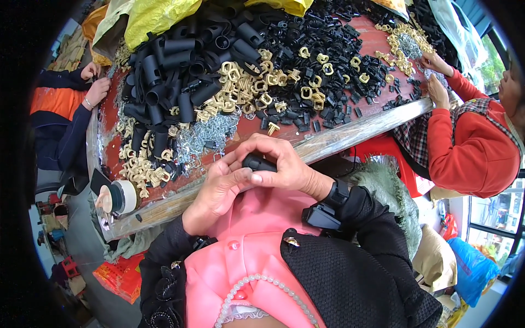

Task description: Assemble small plastic components by hand at a factory workstation.

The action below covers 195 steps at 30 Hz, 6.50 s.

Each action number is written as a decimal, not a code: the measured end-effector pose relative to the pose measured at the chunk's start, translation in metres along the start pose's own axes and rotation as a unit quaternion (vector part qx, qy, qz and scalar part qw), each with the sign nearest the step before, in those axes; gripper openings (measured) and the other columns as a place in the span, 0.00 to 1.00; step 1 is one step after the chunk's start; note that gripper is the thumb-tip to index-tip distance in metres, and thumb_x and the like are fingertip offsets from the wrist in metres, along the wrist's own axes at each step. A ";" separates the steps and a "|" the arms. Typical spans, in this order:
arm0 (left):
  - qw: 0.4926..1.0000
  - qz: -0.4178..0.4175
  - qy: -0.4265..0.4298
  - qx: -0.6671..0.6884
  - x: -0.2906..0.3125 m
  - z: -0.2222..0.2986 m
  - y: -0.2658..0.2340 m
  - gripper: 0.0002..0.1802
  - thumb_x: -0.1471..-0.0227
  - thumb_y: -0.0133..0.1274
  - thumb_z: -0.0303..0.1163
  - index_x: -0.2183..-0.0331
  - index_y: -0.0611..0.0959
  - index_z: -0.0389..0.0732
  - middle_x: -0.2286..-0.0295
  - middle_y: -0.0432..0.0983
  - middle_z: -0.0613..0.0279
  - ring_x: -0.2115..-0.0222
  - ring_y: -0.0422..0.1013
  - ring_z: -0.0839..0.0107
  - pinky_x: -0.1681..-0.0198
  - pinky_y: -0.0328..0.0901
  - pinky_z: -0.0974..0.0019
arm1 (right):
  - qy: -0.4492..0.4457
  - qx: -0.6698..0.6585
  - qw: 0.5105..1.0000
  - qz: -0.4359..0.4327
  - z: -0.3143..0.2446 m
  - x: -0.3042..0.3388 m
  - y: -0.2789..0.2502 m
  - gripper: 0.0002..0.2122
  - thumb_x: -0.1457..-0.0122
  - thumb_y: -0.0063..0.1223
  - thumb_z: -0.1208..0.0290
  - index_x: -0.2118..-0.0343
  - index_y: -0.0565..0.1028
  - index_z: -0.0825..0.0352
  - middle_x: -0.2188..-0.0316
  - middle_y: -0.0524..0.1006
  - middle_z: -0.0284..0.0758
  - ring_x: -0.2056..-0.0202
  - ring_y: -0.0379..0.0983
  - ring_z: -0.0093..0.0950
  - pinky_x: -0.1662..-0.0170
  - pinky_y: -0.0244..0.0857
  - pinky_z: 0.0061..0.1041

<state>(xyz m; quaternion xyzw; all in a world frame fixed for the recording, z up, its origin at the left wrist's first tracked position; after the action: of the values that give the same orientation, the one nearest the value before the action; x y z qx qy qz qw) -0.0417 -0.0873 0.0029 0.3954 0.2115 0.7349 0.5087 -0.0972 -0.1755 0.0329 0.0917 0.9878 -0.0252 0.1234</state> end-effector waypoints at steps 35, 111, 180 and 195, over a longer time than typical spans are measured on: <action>0.992 0.044 -0.006 -0.121 -0.008 0.014 -0.015 0.18 0.55 0.49 0.28 0.59 0.68 0.34 0.66 0.70 0.59 0.68 0.68 0.75 0.69 0.64 0.77 | 0.070 0.695 0.631 0.339 -0.014 0.011 -0.249 0.11 0.55 0.49 0.67 0.69 0.68 0.66 0.69 0.68 0.41 0.67 0.67 0.38 0.68 0.61 0.34; 0.994 0.069 0.048 -0.064 -0.001 0.018 -0.040 0.08 0.59 0.54 0.27 0.72 0.72 0.39 0.77 0.70 0.66 0.77 0.69 0.77 0.74 0.65 0.77 | 0.055 0.591 0.805 -0.002 0.058 -0.046 -0.044 0.05 0.53 0.43 0.73 0.74 0.63 0.67 0.76 0.66 0.41 0.75 0.65 0.41 0.74 0.60 0.35; 0.962 0.215 0.164 -0.024 0.013 0.046 -0.078 0.07 0.55 0.51 0.31 0.75 0.73 0.39 0.80 0.69 0.68 0.81 0.65 0.80 0.80 0.60 0.79 | 0.174 0.032 0.984 -0.009 0.052 -0.071 0.026 0.07 0.46 0.44 0.70 0.71 0.67 0.70 0.81 0.68 0.27 0.80 0.62 0.14 0.79 0.56 0.13; 0.970 0.192 0.144 -0.023 0.015 0.038 -0.062 0.06 0.54 0.50 0.31 0.73 0.73 0.39 0.79 0.69 0.68 0.80 0.65 0.80 0.79 0.60 0.78 | 0.007 0.268 0.963 -0.022 0.003 -0.062 0.028 0.05 0.50 0.46 0.75 0.71 0.67 0.70 0.79 0.70 0.37 0.78 0.69 0.28 0.75 0.61 0.23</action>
<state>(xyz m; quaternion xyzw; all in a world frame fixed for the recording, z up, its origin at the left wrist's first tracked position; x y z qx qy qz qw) 0.0224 -0.0528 -0.0129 0.3066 0.1857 0.8728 0.3312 -0.0323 -0.1590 0.0443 0.1003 0.9474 -0.2913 0.0868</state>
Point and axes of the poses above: each hand's wrist, its own x-axis away from the middle knuckle, its own y-axis out of the palm, z = x × y, the point moved 6 cm from there along -x, towards the middle knuckle
